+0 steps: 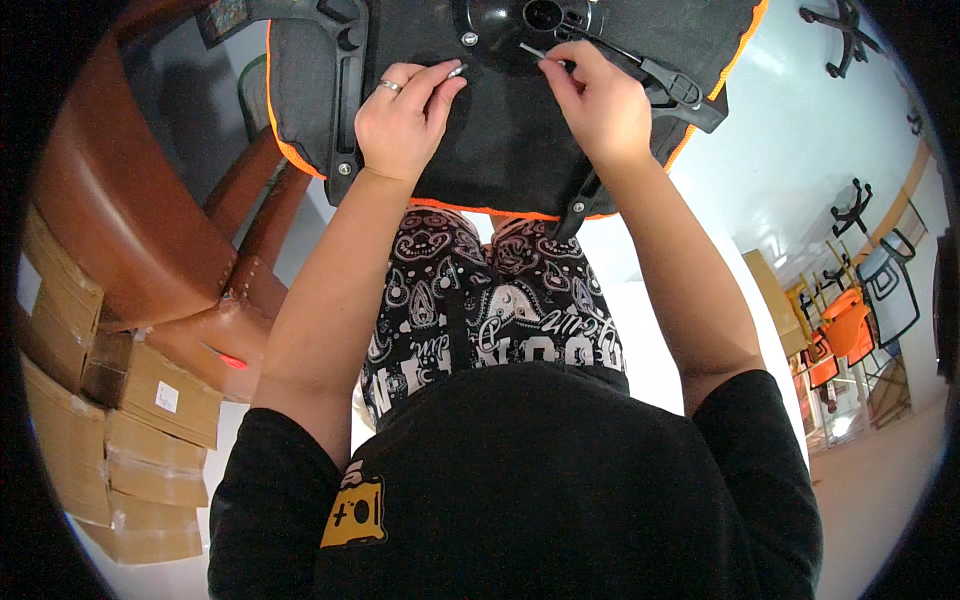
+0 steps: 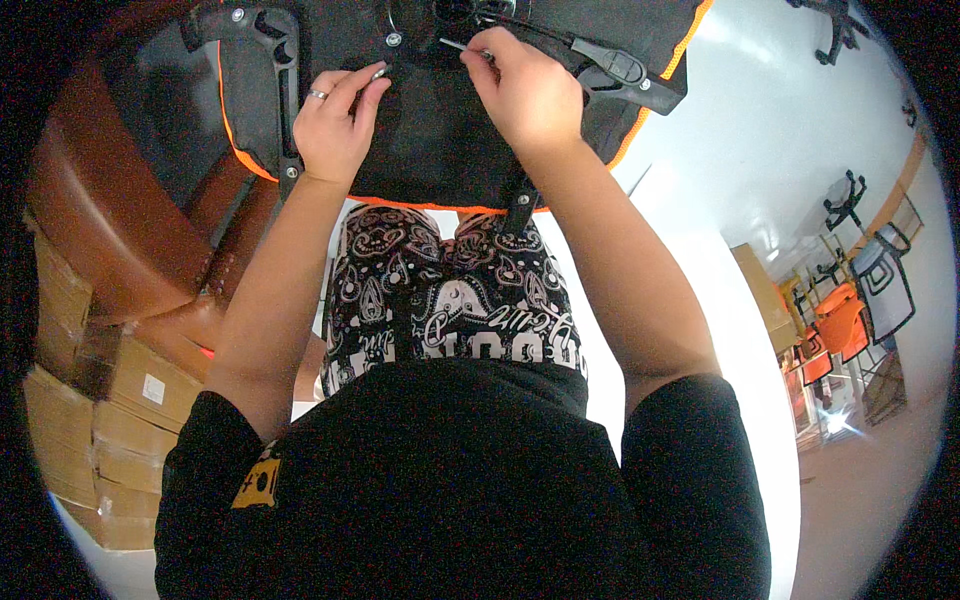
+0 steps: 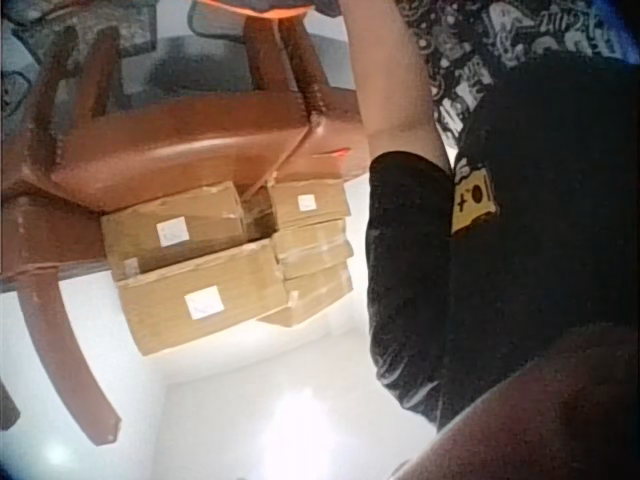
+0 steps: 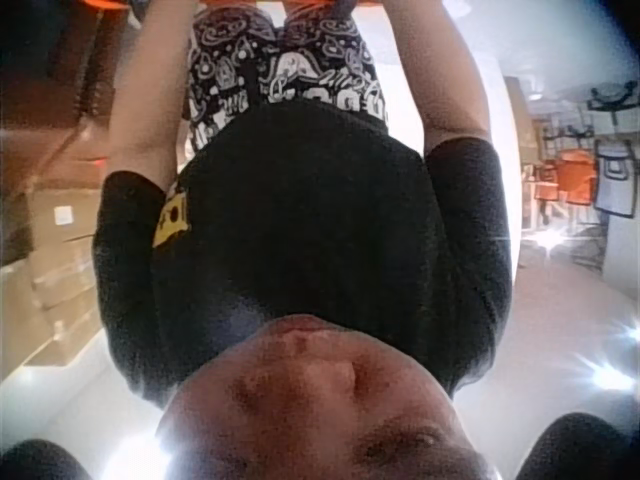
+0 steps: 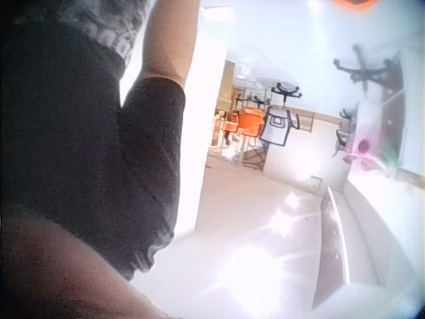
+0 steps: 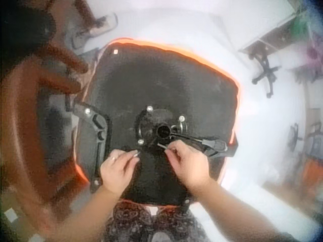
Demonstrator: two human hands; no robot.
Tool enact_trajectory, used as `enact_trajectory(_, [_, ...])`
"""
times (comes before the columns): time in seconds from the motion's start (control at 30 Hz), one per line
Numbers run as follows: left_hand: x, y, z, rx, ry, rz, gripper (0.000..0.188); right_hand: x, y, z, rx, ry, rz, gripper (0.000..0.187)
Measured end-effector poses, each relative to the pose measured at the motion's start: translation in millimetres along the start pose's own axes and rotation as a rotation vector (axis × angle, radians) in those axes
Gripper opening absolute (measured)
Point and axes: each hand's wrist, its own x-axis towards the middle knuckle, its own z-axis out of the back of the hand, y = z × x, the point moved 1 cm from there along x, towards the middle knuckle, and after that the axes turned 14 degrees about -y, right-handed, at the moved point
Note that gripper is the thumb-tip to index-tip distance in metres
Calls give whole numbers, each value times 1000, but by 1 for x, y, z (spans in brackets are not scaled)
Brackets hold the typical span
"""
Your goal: The person assembles an office chair by attaching the backrest to the seat base and then installing the central swivel mechanism. They use an Allen key to tighten screws and secure the components together.
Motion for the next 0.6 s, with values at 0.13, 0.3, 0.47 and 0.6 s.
enact_trajectory(0.13, [-2, 1, -2, -6, 5, 51, 15, 1, 15, -8, 562, 0, -609, 17])
enact_trajectory(0.3, [-1, 0, -2, -6, 27, 26, 17, -7, 34, 0, 809, -134, -776, 15])
enact_trajectory(0.47, [-4, -3, -3, -16, 45, -22, 18, -30, -16, -11, 564, -222, -481, 17])
enact_trajectory(0.6, [-4, -8, 3, 23, 189, -73, 25, -18, -28, 10, 361, -106, -388, 16])
